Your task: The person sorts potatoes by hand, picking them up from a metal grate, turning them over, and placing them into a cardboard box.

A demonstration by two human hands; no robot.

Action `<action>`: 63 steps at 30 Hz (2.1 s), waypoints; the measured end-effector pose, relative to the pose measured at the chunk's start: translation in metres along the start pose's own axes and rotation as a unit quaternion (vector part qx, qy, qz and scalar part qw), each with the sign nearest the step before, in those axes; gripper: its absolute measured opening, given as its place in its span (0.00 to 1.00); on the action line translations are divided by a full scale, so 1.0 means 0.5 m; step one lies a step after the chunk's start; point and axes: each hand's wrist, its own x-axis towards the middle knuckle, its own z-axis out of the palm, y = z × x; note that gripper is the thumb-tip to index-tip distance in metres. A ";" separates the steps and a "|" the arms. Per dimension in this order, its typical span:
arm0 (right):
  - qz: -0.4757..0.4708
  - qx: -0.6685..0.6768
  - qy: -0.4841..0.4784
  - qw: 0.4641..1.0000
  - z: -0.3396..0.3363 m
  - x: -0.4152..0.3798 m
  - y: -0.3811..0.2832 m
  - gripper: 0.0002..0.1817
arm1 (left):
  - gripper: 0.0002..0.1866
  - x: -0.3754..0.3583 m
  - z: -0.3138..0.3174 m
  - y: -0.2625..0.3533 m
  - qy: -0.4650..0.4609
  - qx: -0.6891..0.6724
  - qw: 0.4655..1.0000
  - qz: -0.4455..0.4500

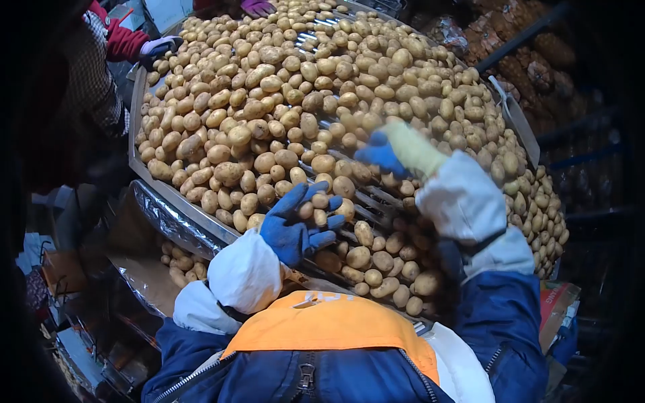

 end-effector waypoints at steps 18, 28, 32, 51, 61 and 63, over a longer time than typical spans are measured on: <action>-0.051 -0.252 0.135 0.957 0.131 0.181 0.083 0.23 | 0.25 0.011 -0.013 0.000 0.046 -0.070 0.995 0.048; -0.066 0.084 0.060 0.992 0.099 0.149 0.058 0.26 | 0.31 -0.003 -0.012 0.002 0.145 0.004 0.981 0.131; -0.206 0.228 0.010 0.952 0.154 0.025 -0.006 0.21 | 0.33 -0.003 -0.015 0.015 0.135 -0.012 0.981 0.138; -0.267 0.225 -0.023 0.937 0.276 -0.086 -0.034 0.22 | 0.24 -0.260 -0.059 0.044 0.094 -0.008 0.924 0.370; -0.225 0.179 -0.069 0.955 0.314 -0.050 -0.085 0.23 | 0.22 -0.794 -0.197 0.272 -0.142 0.159 0.737 0.641; -0.220 0.177 -0.080 0.956 0.324 -0.052 -0.104 0.23 | 0.17 -0.883 -0.224 0.423 -0.025 0.231 0.699 0.676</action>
